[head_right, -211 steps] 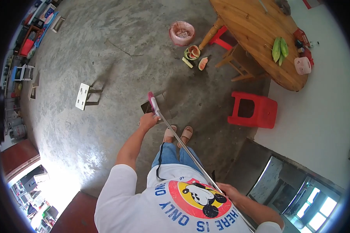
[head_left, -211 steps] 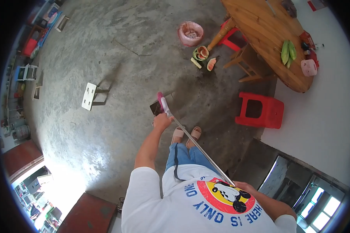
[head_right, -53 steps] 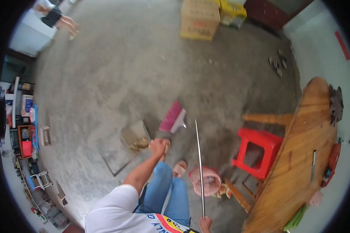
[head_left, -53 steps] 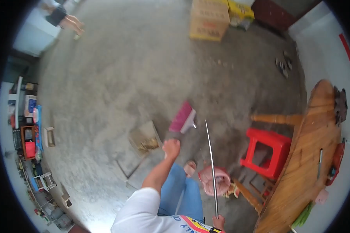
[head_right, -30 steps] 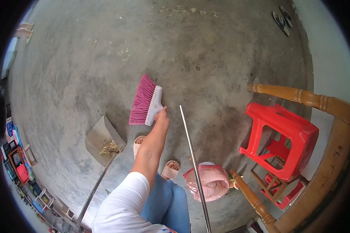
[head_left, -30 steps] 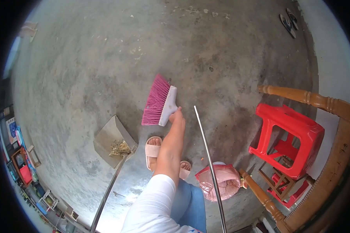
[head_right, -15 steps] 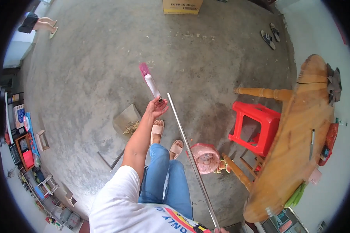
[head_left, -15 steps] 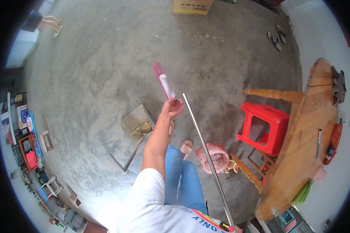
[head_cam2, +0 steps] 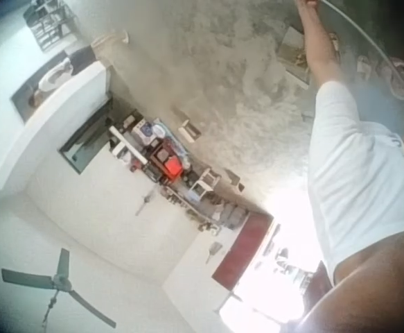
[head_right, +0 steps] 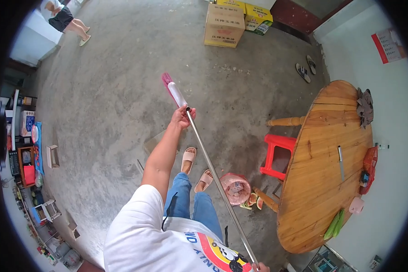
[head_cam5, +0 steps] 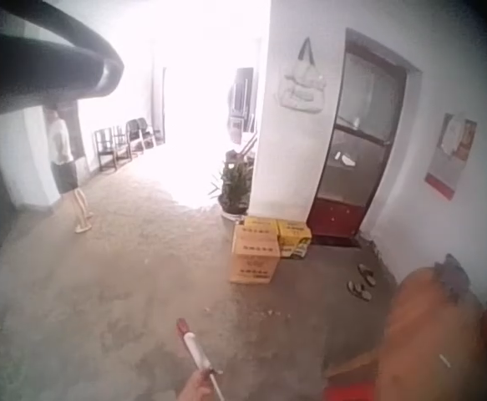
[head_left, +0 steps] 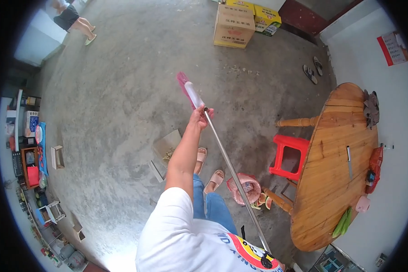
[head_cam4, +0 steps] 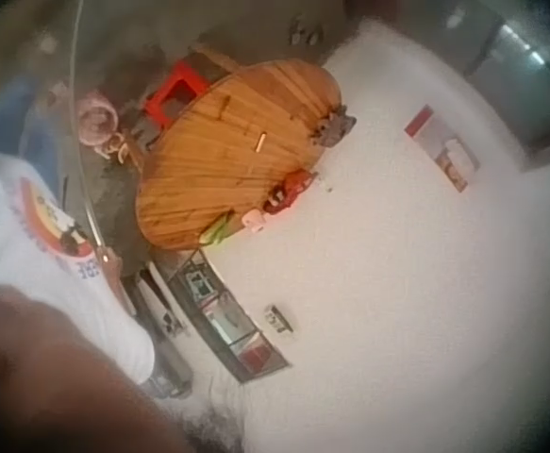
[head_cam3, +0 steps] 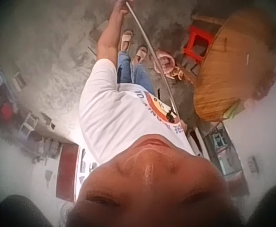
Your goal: Sweeping dust and debris into a dustpan in an indoor area.
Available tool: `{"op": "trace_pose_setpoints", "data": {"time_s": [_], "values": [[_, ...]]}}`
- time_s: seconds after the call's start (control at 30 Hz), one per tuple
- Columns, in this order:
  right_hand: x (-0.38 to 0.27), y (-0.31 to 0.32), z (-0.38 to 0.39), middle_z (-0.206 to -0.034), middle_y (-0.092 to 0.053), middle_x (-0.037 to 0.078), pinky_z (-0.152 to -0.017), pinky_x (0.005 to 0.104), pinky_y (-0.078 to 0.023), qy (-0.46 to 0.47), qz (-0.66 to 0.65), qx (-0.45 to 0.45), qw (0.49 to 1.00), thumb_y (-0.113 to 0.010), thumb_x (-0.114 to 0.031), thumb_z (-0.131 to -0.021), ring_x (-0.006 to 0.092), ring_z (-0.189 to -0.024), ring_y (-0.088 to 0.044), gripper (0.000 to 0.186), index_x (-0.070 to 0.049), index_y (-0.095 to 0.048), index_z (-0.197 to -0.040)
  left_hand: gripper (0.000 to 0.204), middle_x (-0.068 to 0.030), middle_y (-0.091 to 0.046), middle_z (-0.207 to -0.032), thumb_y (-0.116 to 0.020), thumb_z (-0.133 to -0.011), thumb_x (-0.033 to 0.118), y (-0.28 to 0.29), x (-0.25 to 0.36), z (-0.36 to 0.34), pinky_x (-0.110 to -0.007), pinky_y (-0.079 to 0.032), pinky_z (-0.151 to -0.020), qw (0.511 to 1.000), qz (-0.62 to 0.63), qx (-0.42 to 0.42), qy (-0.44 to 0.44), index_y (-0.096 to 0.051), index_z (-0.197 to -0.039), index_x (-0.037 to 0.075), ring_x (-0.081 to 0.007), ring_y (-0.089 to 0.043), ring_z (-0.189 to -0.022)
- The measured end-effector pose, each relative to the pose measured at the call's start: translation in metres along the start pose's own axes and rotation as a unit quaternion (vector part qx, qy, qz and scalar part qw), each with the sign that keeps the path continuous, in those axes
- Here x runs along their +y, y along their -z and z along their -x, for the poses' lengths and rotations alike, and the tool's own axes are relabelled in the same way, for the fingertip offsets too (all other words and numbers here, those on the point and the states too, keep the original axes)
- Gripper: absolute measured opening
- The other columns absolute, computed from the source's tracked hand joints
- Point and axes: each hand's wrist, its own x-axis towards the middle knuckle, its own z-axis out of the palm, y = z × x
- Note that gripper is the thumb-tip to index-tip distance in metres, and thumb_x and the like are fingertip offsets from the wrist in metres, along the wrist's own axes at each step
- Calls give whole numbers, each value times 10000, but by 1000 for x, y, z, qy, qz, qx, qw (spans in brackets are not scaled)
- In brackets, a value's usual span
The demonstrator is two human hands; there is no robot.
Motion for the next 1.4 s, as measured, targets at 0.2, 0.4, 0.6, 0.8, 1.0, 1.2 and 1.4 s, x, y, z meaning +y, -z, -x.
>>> {"op": "trace_pose_setpoints", "data": {"time_s": [0.2,0.4,0.6,0.8,1.0,1.2,1.4], "values": [[11,-9,-5,-768,-622,181,-620,430,-469,27,-6,24,999,-589,-390,-835,381,-722,-604,305,-103,-637,-926,251,-218,-616,-901,-574,-863,182,-13,19,35,-399,-568,-725,998,61,-12,-26,-524,-876,-63,-308,-635,-797],[7,-4,-27,-768,-622,184,-616,430,-468,43,-24,43,998,-590,-387,-835,380,-723,-605,300,-102,-636,-918,239,-234,-608,-913,-556,-874,170,-22,24,52,-396,-573,-745,991,107,-59,-50,-530,-846,-67,-320,-632,-842],[-1,6,-38,-768,-622,187,-613,431,-468,63,-35,54,996,-592,-383,-834,378,-723,-605,296,-100,-635,-910,286,-243,-603,-944,-523,-896,183,-30,40,74,-410,-552,-814,976,133,-141,-97,-536,-897,-103,-332,-620,-893],[-7,18,-54,-769,-621,190,-609,431,-467,84,-44,62,994,-593,-379,-834,377,-724,-606,291,-99,-633,-902,259,-211,-590,-841,-478,-920,169,-43,58,98,-452,-537,-839,964,51,-220,-143,-539,-862,-76,-363,-614,-899],[-3,25,-65,-769,-621,193,-605,432,-467,101,-58,66,991,-594,-375,-834,376,-725,-606,287,-97,-632,-894,267,-196,-587,-844,-458,-934,197,-65,77,122,-449,-546,-808,946,-82,-204,-238,-526,-884,-57,-354,-619,-904],[6,35,-60,-769,-620,196,-601,432,-467,114,-84,79,987,-595,-372,-833,375,-725,-607,283,-96,-630,-886,243,-120,-603,-809,-517,-906,242,-94,89,148,-387,-535,-712,919,-276,-112,-256,-541,-896,0,-286,-646,-842],[16,25,-56,-769,-620,199,-597,432,-466,131,-125,89,979,-596,-368,-833,374,-726,-607,279,-94,-629,-878,192,-87,-609,-787,-565,-861,223,-121,83,170,-296,-506,-593,916,-247,-140,-283,-543,-880,33,-226,-667,-739]]}}
